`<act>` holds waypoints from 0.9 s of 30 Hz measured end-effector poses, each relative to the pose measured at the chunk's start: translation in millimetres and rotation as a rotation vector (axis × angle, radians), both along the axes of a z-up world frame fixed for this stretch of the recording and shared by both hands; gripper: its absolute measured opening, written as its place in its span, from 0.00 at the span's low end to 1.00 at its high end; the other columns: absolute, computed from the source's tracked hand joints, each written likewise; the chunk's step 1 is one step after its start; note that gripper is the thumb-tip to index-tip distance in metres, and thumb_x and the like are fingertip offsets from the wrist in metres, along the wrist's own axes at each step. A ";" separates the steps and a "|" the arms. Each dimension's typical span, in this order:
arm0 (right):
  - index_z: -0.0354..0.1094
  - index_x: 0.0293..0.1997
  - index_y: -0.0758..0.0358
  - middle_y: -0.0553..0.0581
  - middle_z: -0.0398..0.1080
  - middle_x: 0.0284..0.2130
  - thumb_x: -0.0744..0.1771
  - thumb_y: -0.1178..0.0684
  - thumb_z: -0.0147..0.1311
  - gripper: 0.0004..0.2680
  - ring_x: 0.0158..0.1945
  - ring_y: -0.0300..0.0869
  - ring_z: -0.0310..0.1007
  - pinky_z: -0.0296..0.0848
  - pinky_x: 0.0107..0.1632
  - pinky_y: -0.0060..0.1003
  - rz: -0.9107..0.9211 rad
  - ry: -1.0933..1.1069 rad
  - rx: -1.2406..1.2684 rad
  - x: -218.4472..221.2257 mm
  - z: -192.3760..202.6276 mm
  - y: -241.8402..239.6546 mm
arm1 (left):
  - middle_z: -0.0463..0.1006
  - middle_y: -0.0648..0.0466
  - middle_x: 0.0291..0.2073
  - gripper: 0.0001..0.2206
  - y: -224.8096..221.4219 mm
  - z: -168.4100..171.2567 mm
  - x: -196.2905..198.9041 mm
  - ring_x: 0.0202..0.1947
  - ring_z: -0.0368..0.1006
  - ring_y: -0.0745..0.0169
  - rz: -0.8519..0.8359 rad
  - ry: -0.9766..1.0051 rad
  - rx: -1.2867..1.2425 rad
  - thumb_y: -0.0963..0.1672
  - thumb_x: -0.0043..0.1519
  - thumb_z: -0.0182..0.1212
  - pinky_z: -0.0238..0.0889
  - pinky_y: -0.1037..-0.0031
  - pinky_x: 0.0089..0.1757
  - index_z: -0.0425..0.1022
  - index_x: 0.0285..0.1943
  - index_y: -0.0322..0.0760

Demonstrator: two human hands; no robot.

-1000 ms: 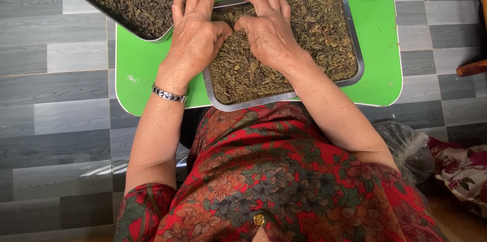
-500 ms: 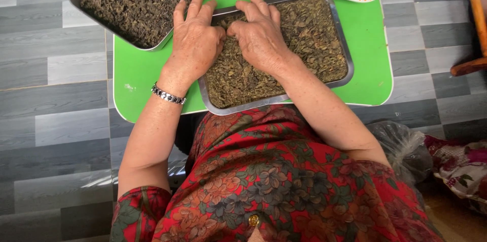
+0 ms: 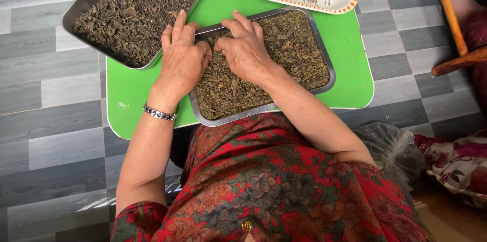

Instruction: Manually sorting dried tea leaves in a metal tray to remove stems and debris.

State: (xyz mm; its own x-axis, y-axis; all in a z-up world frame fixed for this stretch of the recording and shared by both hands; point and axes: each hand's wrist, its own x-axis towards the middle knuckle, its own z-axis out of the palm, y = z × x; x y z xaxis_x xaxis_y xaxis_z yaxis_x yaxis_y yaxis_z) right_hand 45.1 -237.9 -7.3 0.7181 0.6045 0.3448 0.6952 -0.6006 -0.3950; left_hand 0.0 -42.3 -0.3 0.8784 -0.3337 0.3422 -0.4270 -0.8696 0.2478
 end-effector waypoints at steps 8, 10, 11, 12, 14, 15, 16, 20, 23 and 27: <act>0.78 0.37 0.49 0.71 0.63 0.64 0.67 0.60 0.58 0.06 0.72 0.64 0.48 0.47 0.67 0.64 0.008 -0.045 0.014 4.1 -4.2 -3.3 | 0.67 0.35 0.60 0.13 1.6 -12.5 6.5 0.73 0.45 0.23 0.008 -0.030 0.010 0.43 0.70 0.57 0.40 0.33 0.65 0.76 0.33 0.30; 0.78 0.38 0.49 0.70 0.62 0.65 0.67 0.60 0.59 0.06 0.72 0.64 0.48 0.46 0.67 0.64 0.023 -0.024 0.007 1.0 -1.6 -2.9 | 0.66 0.36 0.58 0.13 4.0 -15.0 4.0 0.73 0.44 0.22 0.020 -0.028 0.002 0.44 0.70 0.56 0.40 0.32 0.65 0.76 0.34 0.30; 0.78 0.39 0.49 0.69 0.63 0.65 0.66 0.62 0.59 0.07 0.72 0.64 0.48 0.47 0.67 0.64 0.021 -0.039 0.006 1.5 -0.2 -3.3 | 0.66 0.37 0.57 0.13 4.8 -14.4 4.9 0.73 0.43 0.22 0.011 -0.025 -0.032 0.44 0.71 0.56 0.40 0.31 0.64 0.76 0.34 0.30; 0.78 0.40 0.50 0.68 0.63 0.65 0.65 0.64 0.59 0.09 0.72 0.63 0.49 0.47 0.67 0.64 0.019 -0.054 0.004 2.1 1.5 -4.1 | 0.66 0.37 0.56 0.14 5.2 -13.5 5.9 0.73 0.43 0.22 0.002 -0.022 -0.066 0.44 0.71 0.56 0.39 0.29 0.64 0.75 0.34 0.30; 0.77 0.39 0.50 0.68 0.63 0.65 0.65 0.66 0.58 0.09 0.72 0.63 0.49 0.47 0.67 0.63 0.023 -0.036 0.010 -0.3 5.0 -2.5 | 0.67 0.37 0.56 0.11 8.3 -10.4 3.7 0.72 0.43 0.23 0.013 -0.010 -0.088 0.43 0.70 0.59 0.41 0.30 0.63 0.77 0.35 0.30; 0.77 0.38 0.50 0.67 0.63 0.65 0.64 0.67 0.57 0.10 0.72 0.63 0.48 0.47 0.67 0.62 0.014 -0.027 0.018 -0.2 7.6 -3.3 | 0.68 0.37 0.56 0.09 8.6 -7.9 5.0 0.72 0.44 0.23 0.012 -0.007 -0.107 0.42 0.68 0.62 0.43 0.31 0.63 0.78 0.37 0.31; 0.77 0.38 0.50 0.67 0.63 0.65 0.64 0.67 0.57 0.10 0.72 0.63 0.48 0.47 0.67 0.62 0.016 -0.025 0.018 -1.6 6.5 -3.6 | 0.68 0.37 0.56 0.09 9.8 -5.8 2.4 0.72 0.44 0.23 0.014 -0.005 -0.107 0.42 0.68 0.62 0.43 0.31 0.63 0.78 0.37 0.31; 0.76 0.37 0.54 0.67 0.65 0.63 0.63 0.67 0.56 0.09 0.72 0.62 0.50 0.49 0.66 0.62 0.029 -0.054 0.045 -1.9 1.3 -3.2 | 0.65 0.41 0.58 0.03 15.1 4.4 -4.0 0.73 0.42 0.27 0.043 0.090 -0.206 0.42 0.65 0.64 0.44 0.36 0.62 0.76 0.39 0.38; 0.77 0.36 0.55 0.68 0.66 0.61 0.64 0.64 0.61 0.06 0.71 0.63 0.51 0.51 0.65 0.62 0.068 -0.118 0.062 2.0 -2.4 -0.2 | 0.64 0.42 0.58 0.03 19.4 4.9 -3.5 0.73 0.41 0.27 0.031 0.087 -0.260 0.42 0.67 0.62 0.43 0.34 0.61 0.76 0.41 0.38; 0.80 0.36 0.49 0.71 0.60 0.66 0.69 0.59 0.59 0.07 0.73 0.62 0.41 0.46 0.66 0.64 0.117 -0.069 -0.021 -1.7 3.8 2.4 | 0.64 0.40 0.57 0.03 18.9 3.7 -2.7 0.72 0.42 0.26 0.017 0.075 -0.235 0.42 0.67 0.63 0.44 0.35 0.60 0.78 0.41 0.37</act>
State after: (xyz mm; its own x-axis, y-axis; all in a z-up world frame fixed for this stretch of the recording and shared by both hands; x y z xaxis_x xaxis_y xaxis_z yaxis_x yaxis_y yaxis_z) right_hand 43.3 -235.5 -3.5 0.6171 0.6905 0.3773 0.7862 -0.5211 -0.3323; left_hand -2.7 -23.4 3.4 0.9090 -0.2374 0.3425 -0.3854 -0.7915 0.4743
